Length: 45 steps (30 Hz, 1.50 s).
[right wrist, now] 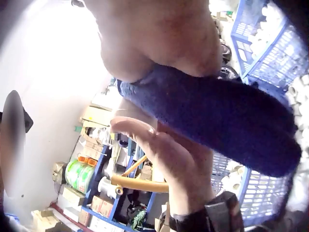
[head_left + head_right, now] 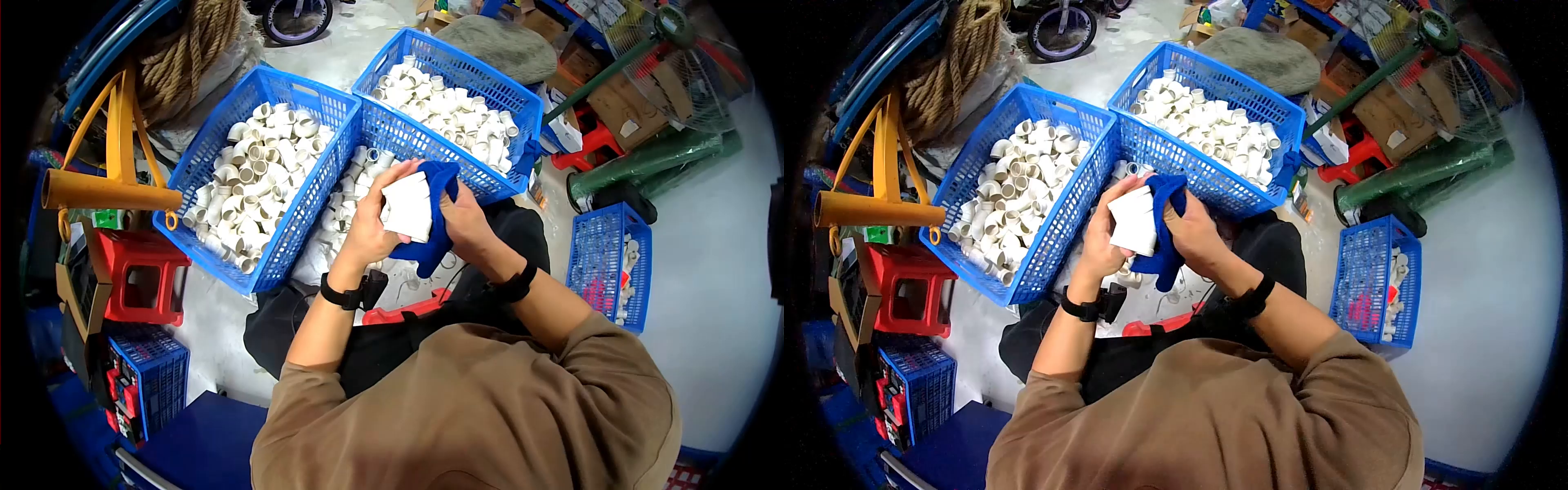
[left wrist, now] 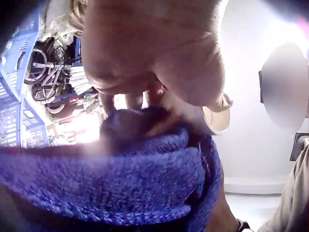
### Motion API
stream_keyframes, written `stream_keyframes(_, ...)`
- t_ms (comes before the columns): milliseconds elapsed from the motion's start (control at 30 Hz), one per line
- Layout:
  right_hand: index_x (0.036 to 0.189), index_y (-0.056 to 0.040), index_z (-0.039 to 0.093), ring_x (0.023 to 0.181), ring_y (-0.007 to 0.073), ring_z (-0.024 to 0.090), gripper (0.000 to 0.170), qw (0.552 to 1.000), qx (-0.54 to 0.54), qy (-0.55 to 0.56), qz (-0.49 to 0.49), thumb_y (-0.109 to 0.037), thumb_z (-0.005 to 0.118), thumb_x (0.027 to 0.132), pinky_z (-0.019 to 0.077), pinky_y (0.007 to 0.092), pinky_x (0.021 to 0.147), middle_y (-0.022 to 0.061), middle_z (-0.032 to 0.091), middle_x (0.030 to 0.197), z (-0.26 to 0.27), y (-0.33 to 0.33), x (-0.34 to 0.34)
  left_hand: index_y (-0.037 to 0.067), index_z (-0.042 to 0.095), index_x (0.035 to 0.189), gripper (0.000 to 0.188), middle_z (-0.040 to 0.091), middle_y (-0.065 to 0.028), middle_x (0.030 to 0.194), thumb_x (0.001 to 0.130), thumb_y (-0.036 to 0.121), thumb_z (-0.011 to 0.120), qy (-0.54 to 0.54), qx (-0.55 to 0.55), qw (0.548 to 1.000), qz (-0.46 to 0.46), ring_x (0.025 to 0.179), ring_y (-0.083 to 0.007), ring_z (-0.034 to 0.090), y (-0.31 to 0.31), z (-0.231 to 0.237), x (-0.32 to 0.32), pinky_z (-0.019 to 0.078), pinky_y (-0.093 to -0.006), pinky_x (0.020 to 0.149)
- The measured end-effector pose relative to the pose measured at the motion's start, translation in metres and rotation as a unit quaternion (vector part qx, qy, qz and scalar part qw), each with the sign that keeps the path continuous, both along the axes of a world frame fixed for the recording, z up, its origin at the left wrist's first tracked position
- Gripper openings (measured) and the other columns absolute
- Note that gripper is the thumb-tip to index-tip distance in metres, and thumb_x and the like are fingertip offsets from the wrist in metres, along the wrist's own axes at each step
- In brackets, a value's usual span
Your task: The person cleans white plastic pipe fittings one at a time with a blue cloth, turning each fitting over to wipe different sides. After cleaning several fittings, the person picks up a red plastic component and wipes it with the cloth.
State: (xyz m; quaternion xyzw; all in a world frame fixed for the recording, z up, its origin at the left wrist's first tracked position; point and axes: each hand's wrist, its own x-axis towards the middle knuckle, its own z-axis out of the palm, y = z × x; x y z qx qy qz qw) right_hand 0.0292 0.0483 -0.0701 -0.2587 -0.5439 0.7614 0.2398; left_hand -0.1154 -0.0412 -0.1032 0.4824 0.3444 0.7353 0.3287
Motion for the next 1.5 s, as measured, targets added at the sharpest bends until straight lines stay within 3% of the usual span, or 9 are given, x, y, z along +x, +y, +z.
stream_keyframes(200, 0.133, -0.0024, 0.05, 0.108, 0.0186, 0.061, 0.046, 0.993, 0.058, -0.052, 0.088, -0.037, 0.053, 0.104, 0.047, 0.032, 0.094, 0.0106, 0.064, 0.119, 0.008, 0.0, -0.002, 0.003, 0.033, 0.151, 0.125, 0.043, -0.0211, 0.151, 0.052, 0.05, 0.092, 0.191, -0.029, 0.977, 0.089, 0.139, -0.0358, 0.044, 0.006, -0.005, -0.008, 0.0348, -0.0446, 0.115)
stream_keyframes(367, 0.126, 0.0018, 0.053, 0.093, 0.0252, 0.068, 0.045, 0.959, 0.271, -0.082, -0.027, -0.037, 0.054, 0.103, 0.0509, 0.0371, 0.083, 0.0141, 0.069, 0.104, 0.005, -0.006, -0.012, 0.008, 0.013, 0.157, 0.139, 0.042, -0.0266, 0.149, 0.05, 0.041, 0.095, 0.084, 0.069, 0.984, 0.143, 0.135, -0.042, 0.046, 0.013, -0.015, 0.007, 0.0423, -0.0462, 0.108)
stream_keyframes(567, 0.128, 0.0009, 0.051, 0.092, 0.0319, 0.07, 0.042, 0.926, 0.339, -0.166, 0.007, -0.026, 0.059, 0.098, 0.0518, 0.0404, 0.082, 0.0195, 0.069, 0.102, 0.014, 0.004, -0.012, 0.011, 0.051, 0.138, 0.09, 0.056, -0.0195, 0.134, 0.058, 0.017, 0.092, 0.331, -0.034, 0.898, 0.288, 0.117, -0.0393, 0.06, 0.002, 0.009, -0.013, 0.052, -0.0414, 0.096)
stream_keyframes(633, 0.137, 0.0036, 0.039, 0.109, 0.0411, 0.064, 0.07, 0.919, 0.354, -0.17, 0.043, -0.033, 0.071, 0.087, 0.0487, 0.043, 0.094, 0.0278, 0.063, 0.117, 0.03, -0.011, -0.013, 0.012, 0.059, 0.131, 0.061, 0.058, -0.019, 0.129, 0.074, 0.001, 0.076, 0.325, -0.025, 0.889, 0.321, 0.112, -0.0389, 0.063, 0.004, 0.011, -0.015, 0.054, -0.0409, 0.091)
stream_keyframes(833, 0.139, 0.0026, 0.038, 0.118, 0.03, 0.059, 0.07, 0.953, 0.282, -0.104, 0.035, -0.031, 0.072, 0.088, 0.0449, 0.0402, 0.101, 0.0217, 0.058, 0.128, -0.003, -0.009, -0.022, 0.01, 0.064, 0.126, 0.051, 0.059, -0.0195, 0.13, 0.078, -0.009, 0.064, 0.246, -0.009, 0.927, 0.284, 0.11, -0.0358, 0.064, -0.003, 0.014, -0.012, 0.0546, -0.0398, 0.089)
stream_keyframes(900, 0.145, -0.0042, 0.035, 0.126, 0.0199, 0.051, 0.064, 0.997, 0.026, -0.026, 0.063, -0.017, 0.067, 0.091, 0.0393, 0.0344, 0.107, 0.0089, 0.051, 0.136, 0.011, -0.013, -0.019, 0.009, 0.068, 0.121, 0.05, 0.059, -0.0186, 0.129, 0.076, -0.013, 0.064, 0.248, 0.023, 0.93, 0.27, 0.111, -0.0332, 0.064, -0.003, 0.011, -0.012, 0.0546, -0.0368, 0.091)
stream_keyframes(1167, 0.149, -0.0089, 0.035, 0.131, 0.0161, 0.045, 0.075, 0.989, -0.038, 0.073, 0.123, -0.017, 0.075, 0.087, 0.0321, 0.0338, 0.112, 0.0034, 0.047, 0.144, -0.007, -0.004, -0.003, 0.008, 0.066, 0.12, 0.054, 0.055, -0.0231, 0.135, 0.07, -0.004, 0.082, 0.26, 0.106, 0.92, 0.272, 0.117, -0.034, 0.063, -0.002, 0.001, -0.007, 0.0539, -0.0395, 0.095)
stream_keyframes(1367, 0.131, -0.0027, 0.053, 0.107, 0.0133, 0.061, 0.052, 0.988, -0.097, 0.086, 0.086, -0.025, 0.075, 0.09, 0.0455, 0.0275, 0.094, 0.0055, 0.066, 0.113, -0.01, 0.002, 0.001, 0.004, 0.059, 0.126, 0.08, 0.064, -0.0186, 0.127, 0.056, 0.015, 0.095, 0.065, 0.088, 0.968, 0.224, 0.117, -0.0316, 0.063, 0.001, 0.0, -0.005, 0.0517, -0.0381, 0.097)
stream_keyframes(1500, 0.137, -0.0018, 0.047, 0.09, 0.0077, 0.055, 0.076, 0.987, -0.035, 0.079, 0.135, -0.045, 0.08, 0.083, 0.0441, 0.026, 0.079, 0.0024, 0.061, 0.114, -0.013, 0.005, -0.001, 0.006, 0.06, 0.126, 0.079, 0.066, -0.0159, 0.127, 0.056, 0.021, 0.095, 0.149, 0.028, 0.961, 0.232, 0.12, -0.0305, 0.062, -0.001, 0.005, -0.01, 0.0488, -0.0387, 0.101)
